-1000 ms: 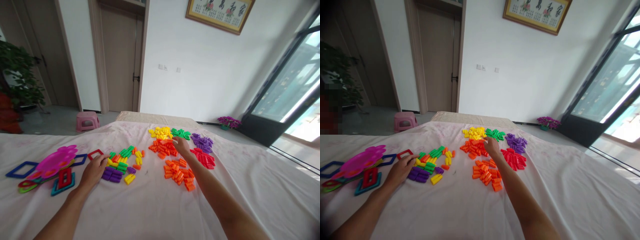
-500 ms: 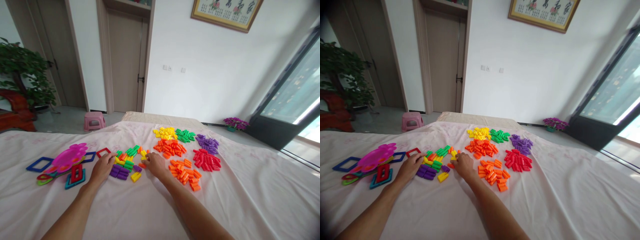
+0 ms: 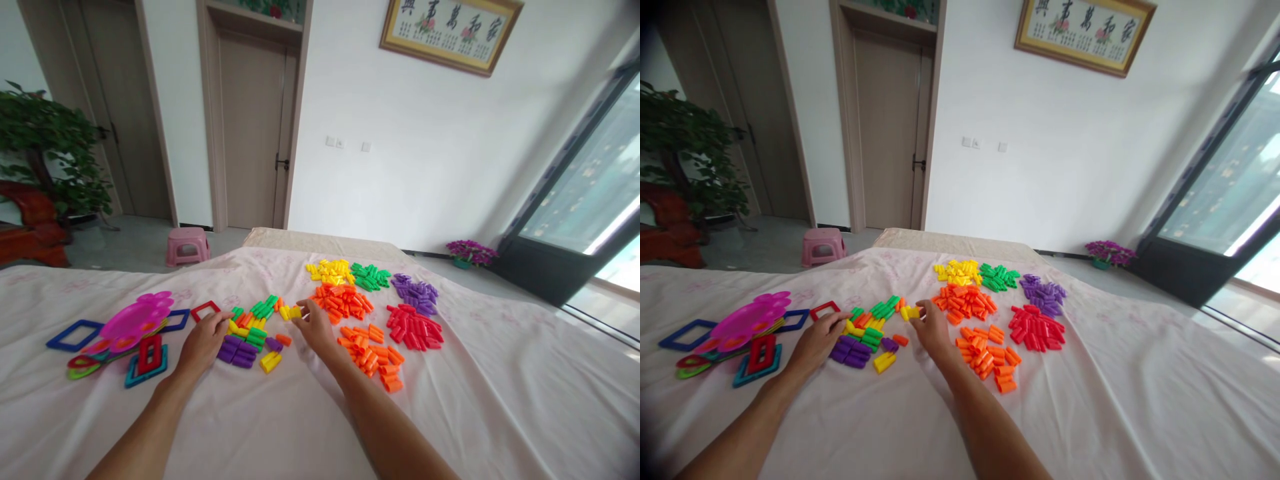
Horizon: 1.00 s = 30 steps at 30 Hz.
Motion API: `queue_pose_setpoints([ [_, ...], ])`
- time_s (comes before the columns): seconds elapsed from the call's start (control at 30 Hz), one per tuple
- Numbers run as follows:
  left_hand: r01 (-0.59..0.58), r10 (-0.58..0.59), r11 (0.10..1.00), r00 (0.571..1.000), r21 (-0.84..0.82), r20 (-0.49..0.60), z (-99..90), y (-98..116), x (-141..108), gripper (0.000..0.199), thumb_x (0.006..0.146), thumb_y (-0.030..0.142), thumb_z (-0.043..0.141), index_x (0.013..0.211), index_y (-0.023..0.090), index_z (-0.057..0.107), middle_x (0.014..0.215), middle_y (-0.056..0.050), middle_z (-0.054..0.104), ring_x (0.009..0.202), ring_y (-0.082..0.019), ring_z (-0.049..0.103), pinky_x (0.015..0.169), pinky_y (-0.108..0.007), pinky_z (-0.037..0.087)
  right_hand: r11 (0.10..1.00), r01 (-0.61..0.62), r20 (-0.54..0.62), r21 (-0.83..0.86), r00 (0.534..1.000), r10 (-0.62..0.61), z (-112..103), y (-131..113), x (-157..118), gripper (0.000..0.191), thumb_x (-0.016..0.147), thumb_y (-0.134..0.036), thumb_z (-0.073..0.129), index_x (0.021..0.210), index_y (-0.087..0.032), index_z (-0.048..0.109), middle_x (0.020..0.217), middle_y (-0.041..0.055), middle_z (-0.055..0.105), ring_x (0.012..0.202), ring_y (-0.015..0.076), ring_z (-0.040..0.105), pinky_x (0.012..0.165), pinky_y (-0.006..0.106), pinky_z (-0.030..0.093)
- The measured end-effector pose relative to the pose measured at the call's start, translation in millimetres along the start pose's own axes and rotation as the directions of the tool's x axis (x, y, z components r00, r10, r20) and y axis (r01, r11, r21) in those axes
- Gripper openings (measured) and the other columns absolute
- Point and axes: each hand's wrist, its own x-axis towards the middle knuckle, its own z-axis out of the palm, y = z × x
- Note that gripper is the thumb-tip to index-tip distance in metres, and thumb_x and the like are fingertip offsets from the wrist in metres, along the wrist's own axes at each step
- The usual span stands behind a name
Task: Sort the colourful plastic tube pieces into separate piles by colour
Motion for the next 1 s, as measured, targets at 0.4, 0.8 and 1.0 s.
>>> queue_pose_setpoints([
  [0.4,-0.009,0.009,1.000,1.000,0.002,-0.009,2.9,-2,1,0.041,0.091,0.037,0.039,0.112,0.021,0.071,0.114,-0.007,0.071,0.105,-0.021,0.065,0.092,-0.031,0.049,0.955,-0.218,-0.320,-0.199,0.936,0.147,-86,31,127,0.044,0.079,-0.016,0.062,0.123,-0.014,0.065,0.107,0.0103,0.073,0.099,0.0209,0.067,0.088,0.031,0.050],
  [0.8,-0.002,0.002,1.000,1.000,-0.023,0.007,3.2,-1,1,0.041,0.091,0.036,0.039,0.112,0.021,0.071,0.116,-0.006,0.071,0.106,-0.021,0.065,0.094,-0.031,0.049,0.971,0.100,0.085,-0.219,0.993,-0.083,-11,5,47,0.028,0.086,-0.024,0.060,0.111,-0.020,0.073,0.106,0.0061,0.072,0.095,0.0175,0.067,0.085,0.026,0.049],
  [1.0,-0.001,0.001,1.000,1.000,-0.011,-0.008,0.5,4,0,0.042,0.089,0.036,0.039,0.109,0.020,0.072,0.115,-0.007,0.072,0.104,-0.021,0.066,0.090,-0.030,0.050,0.889,0.098,0.140,-0.448,0.989,-0.038,21,-11,19,0.036,0.088,-0.042,0.063,0.119,-0.026,0.069,0.125,0.0073,0.060,0.104,0.0199,0.063,0.080,0.026,0.046],
])
